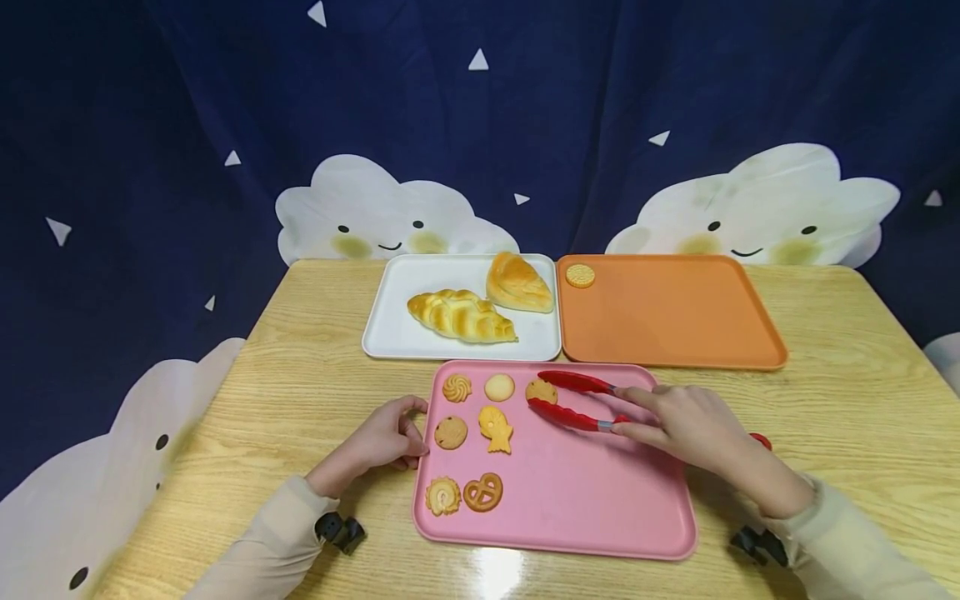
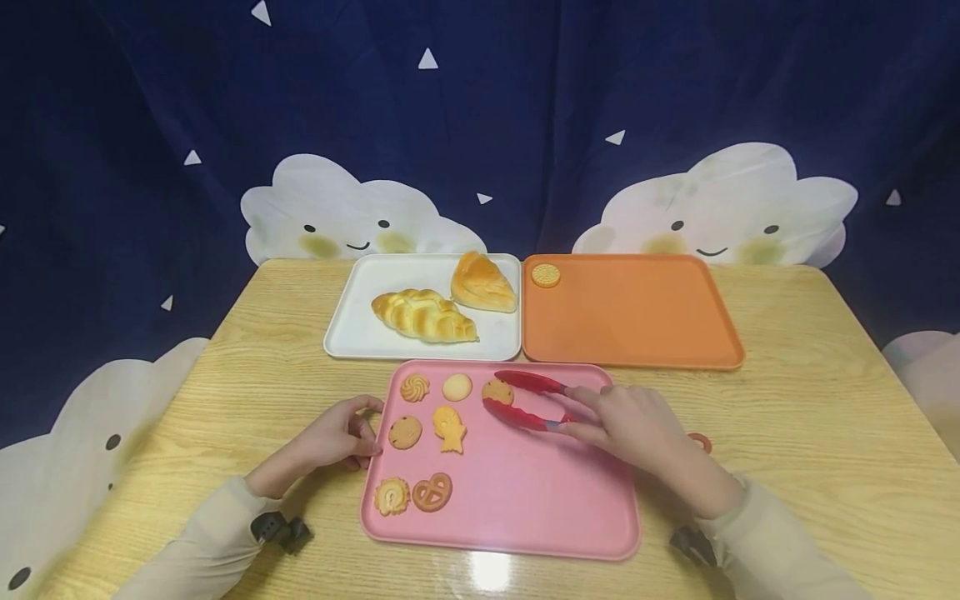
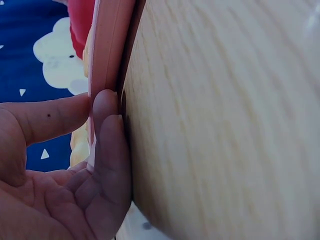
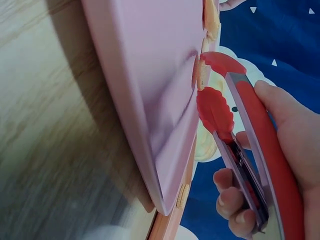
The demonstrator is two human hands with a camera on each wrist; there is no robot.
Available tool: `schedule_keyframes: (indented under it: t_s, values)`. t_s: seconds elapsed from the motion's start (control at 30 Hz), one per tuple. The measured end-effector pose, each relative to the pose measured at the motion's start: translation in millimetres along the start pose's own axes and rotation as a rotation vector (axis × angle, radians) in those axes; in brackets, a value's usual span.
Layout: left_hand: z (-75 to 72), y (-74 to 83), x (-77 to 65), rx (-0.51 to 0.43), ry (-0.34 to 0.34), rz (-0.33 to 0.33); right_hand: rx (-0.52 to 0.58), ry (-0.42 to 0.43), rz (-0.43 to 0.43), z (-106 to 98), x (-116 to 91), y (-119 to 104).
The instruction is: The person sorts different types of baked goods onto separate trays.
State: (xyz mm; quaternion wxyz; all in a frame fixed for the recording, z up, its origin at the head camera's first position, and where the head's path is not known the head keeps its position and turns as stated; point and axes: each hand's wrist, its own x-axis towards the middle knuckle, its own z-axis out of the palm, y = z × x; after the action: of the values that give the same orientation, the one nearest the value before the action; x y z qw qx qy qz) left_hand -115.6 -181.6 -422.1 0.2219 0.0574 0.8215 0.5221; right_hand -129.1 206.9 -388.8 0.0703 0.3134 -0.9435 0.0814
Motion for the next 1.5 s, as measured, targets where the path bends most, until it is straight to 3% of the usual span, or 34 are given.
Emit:
schedule_keyframes:
  t_s: [0.47,0.97,1.5]
  values:
    - [0.4,-2.3,1.3,-0.002,0.005,-0.002,-0.006,0.016,0.015,-6.0,-0.4,7.3]
    - [0.0,-1.4,0.5,-0.005,0.003,0.002,0.008,0.098,0.016,-15.8,5.6,25.4]
    - [0.1,-1.1,0.0,-0.016,-0.008,0.01,0.009,0.055,0.134,-28.6,16.0,48.5]
